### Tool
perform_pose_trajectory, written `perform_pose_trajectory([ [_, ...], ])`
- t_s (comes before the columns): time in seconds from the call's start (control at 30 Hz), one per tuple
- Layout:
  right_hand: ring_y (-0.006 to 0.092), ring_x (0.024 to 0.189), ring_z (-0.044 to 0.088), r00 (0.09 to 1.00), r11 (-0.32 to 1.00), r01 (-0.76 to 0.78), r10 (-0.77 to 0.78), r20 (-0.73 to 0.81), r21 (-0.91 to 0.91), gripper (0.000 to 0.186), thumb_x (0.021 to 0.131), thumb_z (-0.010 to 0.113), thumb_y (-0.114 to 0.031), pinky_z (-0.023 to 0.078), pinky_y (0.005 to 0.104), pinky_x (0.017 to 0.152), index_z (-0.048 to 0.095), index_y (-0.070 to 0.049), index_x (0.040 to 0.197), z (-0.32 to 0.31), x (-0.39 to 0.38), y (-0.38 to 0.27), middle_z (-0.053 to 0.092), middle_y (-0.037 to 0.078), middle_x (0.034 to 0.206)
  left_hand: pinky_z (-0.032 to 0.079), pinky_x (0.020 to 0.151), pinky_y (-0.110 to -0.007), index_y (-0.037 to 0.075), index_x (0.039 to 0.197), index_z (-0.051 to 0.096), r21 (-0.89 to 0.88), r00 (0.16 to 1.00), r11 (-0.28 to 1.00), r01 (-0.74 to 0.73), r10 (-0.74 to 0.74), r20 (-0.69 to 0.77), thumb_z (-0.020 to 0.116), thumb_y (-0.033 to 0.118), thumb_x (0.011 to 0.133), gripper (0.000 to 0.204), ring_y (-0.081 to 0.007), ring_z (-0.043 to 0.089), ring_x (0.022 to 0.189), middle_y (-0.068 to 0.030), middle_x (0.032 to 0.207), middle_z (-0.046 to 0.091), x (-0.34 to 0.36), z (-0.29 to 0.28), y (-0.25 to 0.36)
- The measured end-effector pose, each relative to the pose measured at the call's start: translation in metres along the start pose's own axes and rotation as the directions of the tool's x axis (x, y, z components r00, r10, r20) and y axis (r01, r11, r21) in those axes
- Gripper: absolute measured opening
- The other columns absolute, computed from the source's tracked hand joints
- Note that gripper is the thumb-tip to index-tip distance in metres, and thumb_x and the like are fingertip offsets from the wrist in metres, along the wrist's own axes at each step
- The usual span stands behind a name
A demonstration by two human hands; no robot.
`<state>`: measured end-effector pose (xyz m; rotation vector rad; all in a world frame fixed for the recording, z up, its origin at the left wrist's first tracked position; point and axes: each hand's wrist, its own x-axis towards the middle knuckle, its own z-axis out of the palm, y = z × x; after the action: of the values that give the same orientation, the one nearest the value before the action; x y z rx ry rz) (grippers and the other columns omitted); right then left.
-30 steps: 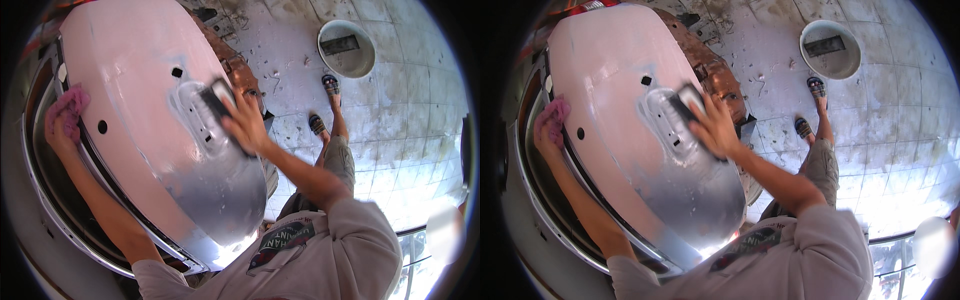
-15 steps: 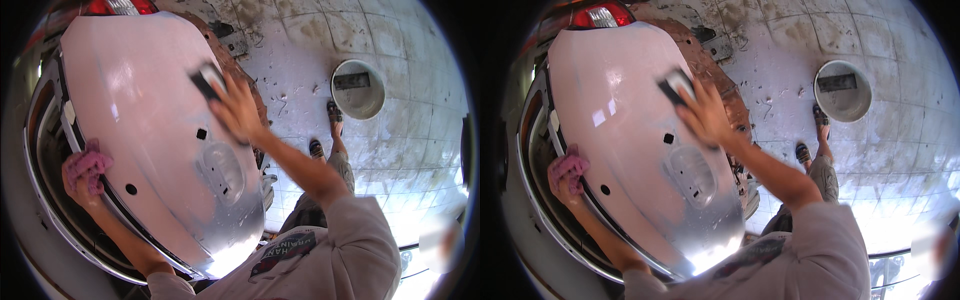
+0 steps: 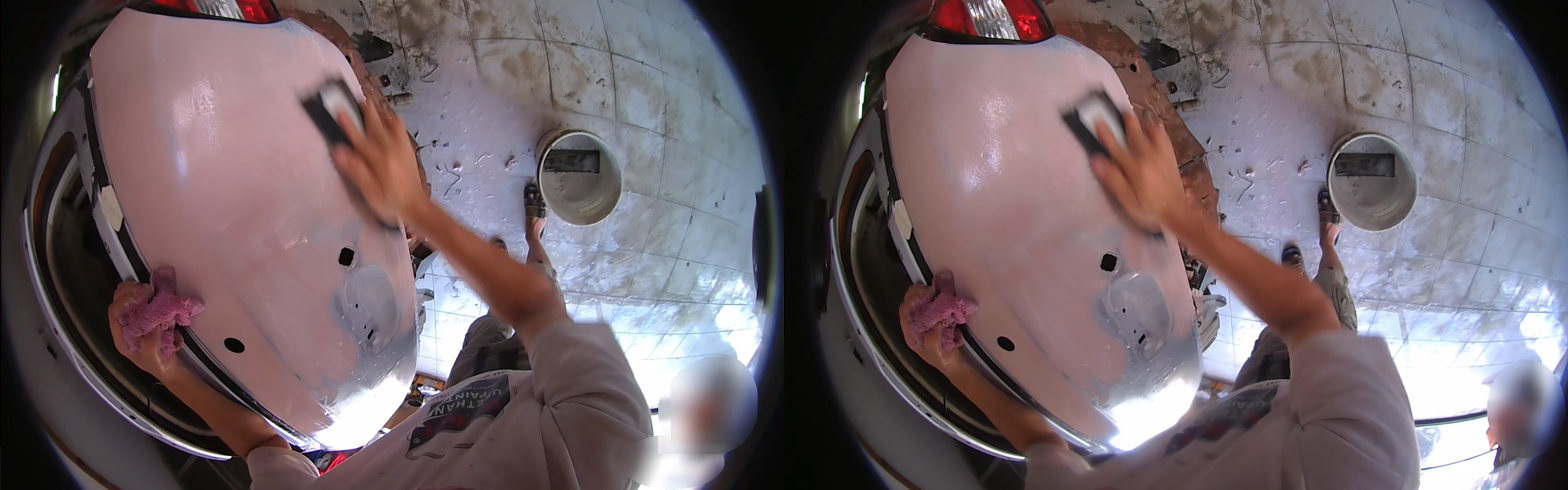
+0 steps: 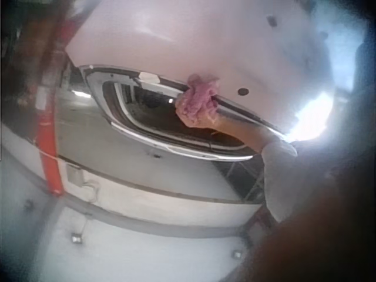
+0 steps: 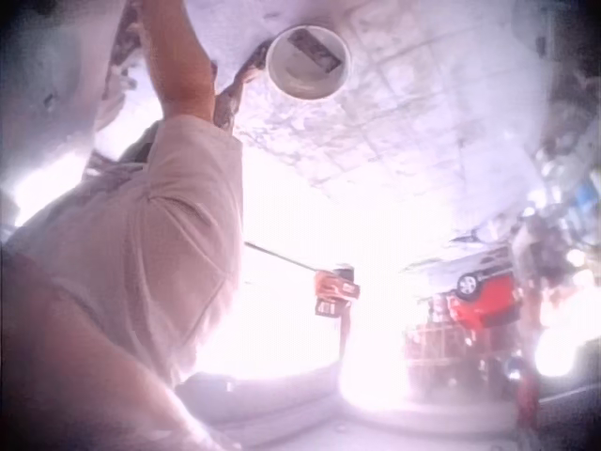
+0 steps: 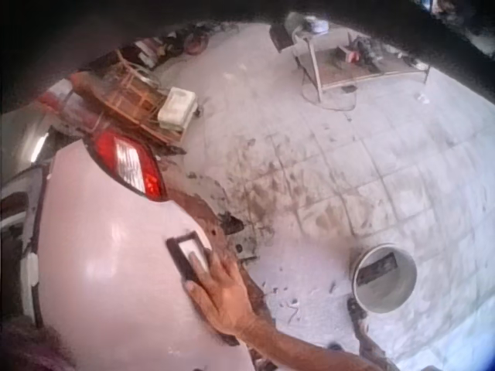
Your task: The person sands the surface of a detached pink car trunk lid using a sanding block and wipes the surface with a cloth. The person repeatedly sands and wipes the same area while standing in a workshop.
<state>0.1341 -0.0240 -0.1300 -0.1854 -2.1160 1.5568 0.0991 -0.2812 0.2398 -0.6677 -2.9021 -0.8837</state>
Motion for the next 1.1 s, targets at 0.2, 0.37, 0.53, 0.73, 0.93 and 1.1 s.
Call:
perform_pose_trajectory([
  [0.2, 0.0546, 0.119, 0.053, 0.995, 0.993, -0.048, 0.038, 0.089, 0.112, 0.058, 0.107, 0.056, -0.044, 0.041, 0.0606, 0.108, 0.060, -0.005, 0.149, -0.010, -0.008, -0.024, 0.052, 0.037, 0.145, 0.046, 0.092, -0.039, -0.004, 0.112, 0.064, -0.047, 1.000, 0.999, -0.011, 0.010, -0.010, 0.077, 0.029, 0.079, 0.048, -0.0267, 0.059, 0.101, -0.0167, 0.104, 0.066, -0.005, 0.008, 0.003],
  [0.37, 0.0475, 0.100, 0.060, 0.993, 0.989, 0.111, -0.115, -0.032, -0.094, 0.045, 0.109, 0.053, -0.035, 0.043, 0.0522, 0.088, 0.069, -0.001, 0.135, 0.040, 0.169, 0.021, 0.067, 0.030, 0.121, 0.047, 0.089, -0.038, -0.004, 0.111, 0.066, -0.089, 1.000, 0.996, -0.022, 0.023, 0.013, 0.079, 0.026, 0.078, 0.046, -0.0257, 0.060, 0.098, -0.0163, 0.102, 0.068, 0.013, 0.016, 0.006],
  [0.53, 0.0520, 0.125, 0.052, 0.984, 0.995, 0.081, -0.069, 0.166, -0.064, 0.059, 0.103, 0.063, -0.043, 0.041, 0.0572, 0.112, 0.062, -0.005, 0.148, -0.006, -0.004, -0.101, 0.044, 0.035, 0.158, 0.048, 0.088, -0.037, -0.006, 0.110, 0.066, -0.102, 0.999, 0.995, 0.018, -0.014, 0.035, 0.081, 0.024, 0.077, 0.047, -0.0250, 0.061, 0.098, -0.0153, 0.102, 0.069, 0.001, 0.023, 0.009],
  [0.73, 0.0505, 0.108, 0.059, 0.978, 0.979, 0.197, -0.193, 0.079, -0.048, 0.056, 0.108, 0.054, -0.040, 0.046, 0.0557, 0.103, 0.062, -0.001, 0.147, 0.007, 0.139, -0.099, 0.057, 0.034, 0.144, 0.049, 0.087, -0.034, -0.005, 0.103, 0.069, -0.151, 1.000, 0.988, 0.026, -0.025, 0.009, 0.074, 0.016, 0.070, 0.040, -0.0221, 0.062, 0.091, -0.0118, 0.098, 0.068, 0.018, 0.026, 0.019],
  [0.93, 0.0512, 0.103, 0.063, 0.992, 0.977, 0.112, -0.099, 0.077, -0.184, 0.046, 0.107, 0.055, -0.035, 0.051, 0.0560, 0.096, 0.068, -0.005, 0.140, 0.029, 0.215, -0.108, 0.065, 0.032, 0.125, 0.050, 0.083, -0.031, -0.004, 0.103, 0.069, -0.231, 0.990, 0.963, 0.139, -0.141, 0.010, 0.070, 0.014, 0.065, 0.042, -0.0205, 0.063, 0.089, -0.0098, 0.096, 0.064, 0.011, 0.028, 0.018],
  [1.1, 0.0541, 0.121, 0.054, 0.950, 0.984, 0.179, -0.176, 0.257, 0.010, 0.059, 0.108, 0.059, -0.038, 0.044, 0.0537, 0.111, 0.056, -0.001, 0.154, -0.001, 0.068, -0.139, 0.048, 0.037, 0.155, 0.051, 0.080, -0.033, -0.003, 0.094, 0.069, -0.118, 0.994, 0.988, 0.101, -0.106, -0.033, 0.068, 0.009, 0.062, 0.034, -0.0248, 0.064, 0.082, -0.0123, 0.091, 0.065, -0.007, 0.016, 0.019],
])
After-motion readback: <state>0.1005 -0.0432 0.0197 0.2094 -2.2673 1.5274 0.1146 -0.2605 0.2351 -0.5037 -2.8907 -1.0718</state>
